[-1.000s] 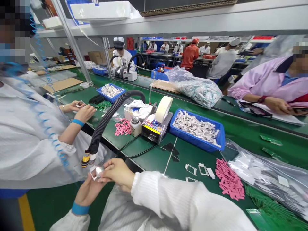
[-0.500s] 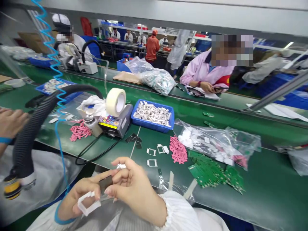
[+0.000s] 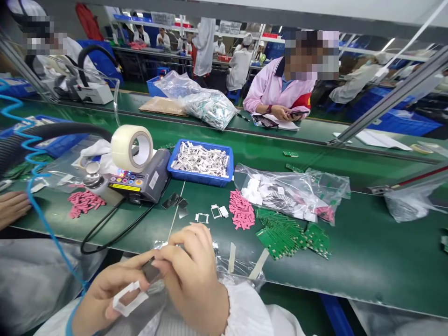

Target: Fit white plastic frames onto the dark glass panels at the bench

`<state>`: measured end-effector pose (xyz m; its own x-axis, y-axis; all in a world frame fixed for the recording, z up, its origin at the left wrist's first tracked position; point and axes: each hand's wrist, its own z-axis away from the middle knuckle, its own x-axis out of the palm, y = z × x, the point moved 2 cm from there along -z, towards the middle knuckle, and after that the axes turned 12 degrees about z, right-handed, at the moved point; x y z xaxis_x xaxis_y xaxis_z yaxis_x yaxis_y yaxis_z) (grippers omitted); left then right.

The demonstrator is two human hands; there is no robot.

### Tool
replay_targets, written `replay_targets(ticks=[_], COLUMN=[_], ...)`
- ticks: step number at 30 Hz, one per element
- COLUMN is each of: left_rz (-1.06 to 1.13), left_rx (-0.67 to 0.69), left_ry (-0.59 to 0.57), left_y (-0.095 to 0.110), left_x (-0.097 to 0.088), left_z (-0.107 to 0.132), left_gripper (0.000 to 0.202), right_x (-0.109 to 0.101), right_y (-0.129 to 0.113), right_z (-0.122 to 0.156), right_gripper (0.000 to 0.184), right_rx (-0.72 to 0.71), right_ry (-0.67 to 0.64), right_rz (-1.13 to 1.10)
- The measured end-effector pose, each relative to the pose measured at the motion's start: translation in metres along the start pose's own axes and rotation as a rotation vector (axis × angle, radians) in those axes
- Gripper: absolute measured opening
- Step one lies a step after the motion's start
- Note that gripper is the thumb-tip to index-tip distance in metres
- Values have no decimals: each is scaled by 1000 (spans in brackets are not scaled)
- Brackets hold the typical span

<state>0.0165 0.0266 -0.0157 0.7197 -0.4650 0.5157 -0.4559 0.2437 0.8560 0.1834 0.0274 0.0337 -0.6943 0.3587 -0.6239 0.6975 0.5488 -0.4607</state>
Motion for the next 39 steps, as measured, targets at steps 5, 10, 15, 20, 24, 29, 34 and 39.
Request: replay_targets(ticks=[5,10,15,20,24,29,34,39], left_rz=[-59,23,171,131,-12,-22,16,-14], left_rx=[-97,-154,-491,-451,-250,-147,-57,-6], left_ry=[95,346,414,399,375,350,229,99], left_y=[3,-28,-58,-57,-45,-34,-26,-17], left_x=[4,-36,-93,-98,-67,-38,-32,-29], left_z=[-2,25,26,20,26,17,14,12], left_gripper=[31,33,30,34,33,20,18,27], right_x=[2,3,8,17,26,37,40,38], right_y=[6,9,10,13,17,19,17,15], right_z=[-1,3,6,9,6,-1,-3,-4], right_gripper=[8,13,27,27,19,13,13,13], right_rx=[72,88,117,158,127,47,98,68], right_ry=[9,-28,-26,-120,-228,-329,-206,-186], right_rz=[-10,-29,-11,-35,-41,-93,-135,-57])
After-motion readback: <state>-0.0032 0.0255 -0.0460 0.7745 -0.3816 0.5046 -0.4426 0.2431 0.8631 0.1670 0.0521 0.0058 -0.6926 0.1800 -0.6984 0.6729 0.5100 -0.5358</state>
